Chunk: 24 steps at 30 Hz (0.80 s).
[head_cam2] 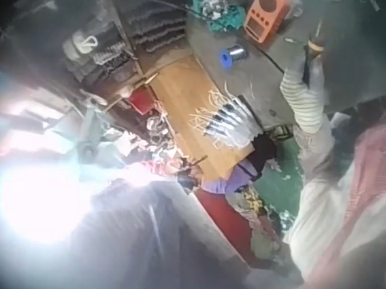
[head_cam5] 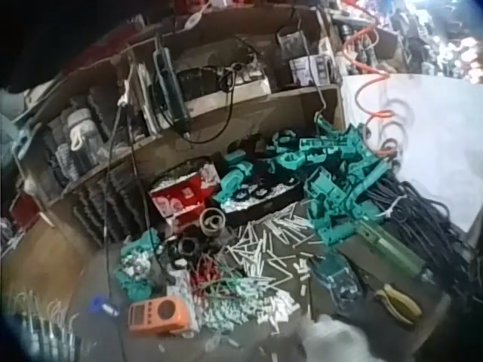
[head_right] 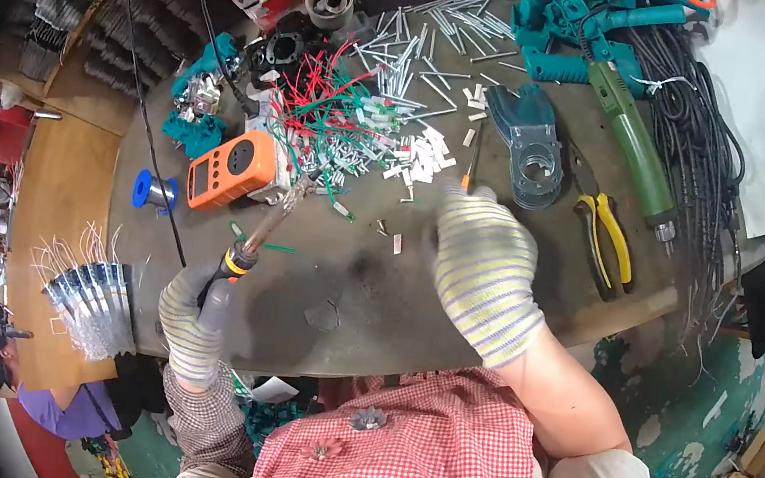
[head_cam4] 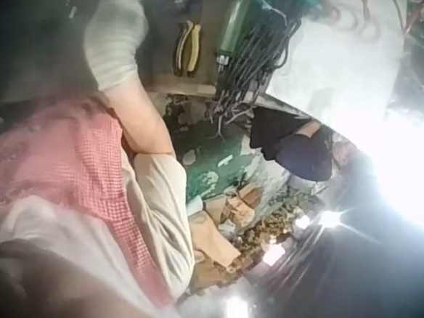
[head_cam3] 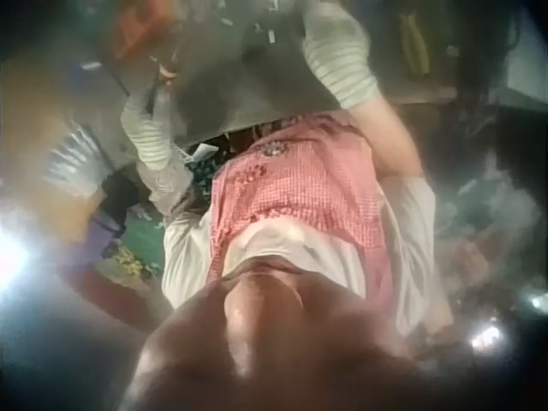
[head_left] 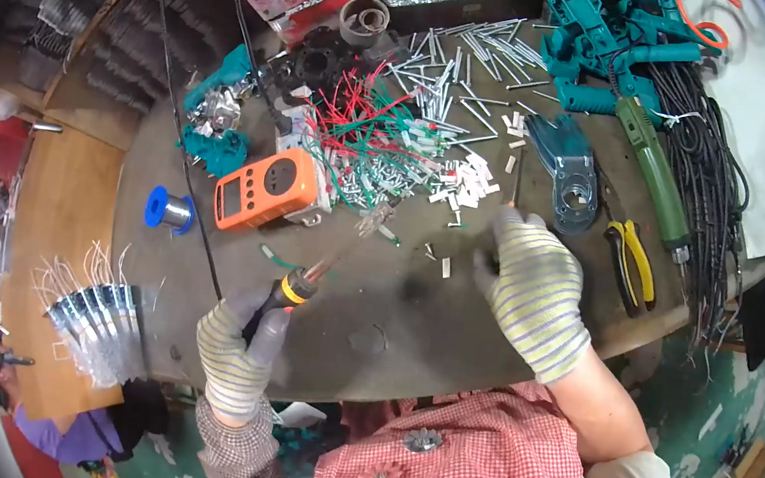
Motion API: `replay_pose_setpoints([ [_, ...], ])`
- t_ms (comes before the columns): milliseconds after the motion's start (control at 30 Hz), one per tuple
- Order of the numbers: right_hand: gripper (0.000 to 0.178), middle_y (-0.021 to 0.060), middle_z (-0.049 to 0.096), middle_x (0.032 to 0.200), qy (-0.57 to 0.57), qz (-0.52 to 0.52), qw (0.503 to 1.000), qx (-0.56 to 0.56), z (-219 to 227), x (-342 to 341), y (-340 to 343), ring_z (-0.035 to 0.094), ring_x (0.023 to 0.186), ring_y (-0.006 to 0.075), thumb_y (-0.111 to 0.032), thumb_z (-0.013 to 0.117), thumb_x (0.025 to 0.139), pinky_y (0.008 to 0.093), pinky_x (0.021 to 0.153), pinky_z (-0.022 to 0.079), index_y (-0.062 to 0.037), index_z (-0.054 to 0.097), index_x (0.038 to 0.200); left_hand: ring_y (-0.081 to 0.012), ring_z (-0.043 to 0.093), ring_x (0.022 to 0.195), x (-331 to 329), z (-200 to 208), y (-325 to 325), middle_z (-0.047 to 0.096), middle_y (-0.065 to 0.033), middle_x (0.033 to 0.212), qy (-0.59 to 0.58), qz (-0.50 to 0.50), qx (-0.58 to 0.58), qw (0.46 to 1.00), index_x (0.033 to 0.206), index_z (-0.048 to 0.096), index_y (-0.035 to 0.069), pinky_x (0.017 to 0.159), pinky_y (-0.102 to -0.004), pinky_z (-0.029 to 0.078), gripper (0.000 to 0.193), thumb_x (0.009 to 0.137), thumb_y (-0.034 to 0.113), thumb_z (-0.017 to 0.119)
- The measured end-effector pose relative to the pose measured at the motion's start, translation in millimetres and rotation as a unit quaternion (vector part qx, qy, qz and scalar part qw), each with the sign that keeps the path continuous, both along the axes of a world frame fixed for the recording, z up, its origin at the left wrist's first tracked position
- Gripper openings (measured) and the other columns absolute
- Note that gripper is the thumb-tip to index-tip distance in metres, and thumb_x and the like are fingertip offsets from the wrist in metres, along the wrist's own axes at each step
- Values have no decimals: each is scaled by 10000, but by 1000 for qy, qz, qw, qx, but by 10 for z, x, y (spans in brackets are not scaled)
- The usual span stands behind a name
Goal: The person assembles electrical components by soldering wires to circuit components with a soldering iron, then installs the components into plastic housings using a power screwdriver.
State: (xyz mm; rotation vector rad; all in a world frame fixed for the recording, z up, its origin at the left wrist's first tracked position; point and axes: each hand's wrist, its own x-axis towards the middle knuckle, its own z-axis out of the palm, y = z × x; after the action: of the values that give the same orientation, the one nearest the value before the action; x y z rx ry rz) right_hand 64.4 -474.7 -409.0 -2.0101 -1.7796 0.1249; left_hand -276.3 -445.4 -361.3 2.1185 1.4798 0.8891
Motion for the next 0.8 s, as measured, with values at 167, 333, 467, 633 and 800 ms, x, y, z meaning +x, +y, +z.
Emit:
replay_pose_setpoints([
  [167, 478, 215, 749, 1056, 239, 7, 953, 184, 163, 174, -343, 779, 872, 352, -14, 635, 874, 414, 752, 613, -35, 611, 1351, -213, 684, 682, 71, 3, -33, 745, -125, 840, 26, 15, 40, 999, 1149, 744, 42, 662, -345, 548, 284, 922, 183, 840],
  [333, 375, 40, 665, 951, 637, -40, 767, 70, 152, 346, -628, 556, 667, 84, -83, 526, 968, 264, 593, 436, -31, 618, 1328, -207, 689, 699, 193, -75, -18, 752, -128, 857, 4, 12, 78, 997, 1156, 746, 48, 665, -346, 552, 288, 916, 173, 845],
  [467, 318, -26, 555, 877, 773, -92, 627, -5, 139, 174, -637, 453, 691, 42, -251, 621, 1092, 231, 617, 384, -35, 605, 1326, -193, 680, 686, 234, -83, -48, 759, -124, 857, -2, 24, 72, 997, 1175, 753, 55, 667, -339, 553, 294, 911, 153, 837],
  [633, 402, -51, 556, 859, 708, -27, 704, -38, 161, 81, -775, 485, 721, 64, -339, 663, 1100, 249, 666, 428, -19, 599, 1335, -189, 674, 674, 289, -57, -38, 759, -119, 848, 5, 24, 63, 998, 1179, 758, 52, 669, -339, 553, 298, 903, 138, 830],
  [800, 376, 164, 667, 735, 389, 82, 916, 52, 321, 66, -694, 696, 616, 372, -302, 691, 1051, 440, 580, 519, 2, 668, 1270, -197, 674, 673, 269, -74, -29, 754, -117, 837, -2, 27, 77, 997, 1160, 762, 37, 663, -337, 545, 289, 907, 160, 827],
])
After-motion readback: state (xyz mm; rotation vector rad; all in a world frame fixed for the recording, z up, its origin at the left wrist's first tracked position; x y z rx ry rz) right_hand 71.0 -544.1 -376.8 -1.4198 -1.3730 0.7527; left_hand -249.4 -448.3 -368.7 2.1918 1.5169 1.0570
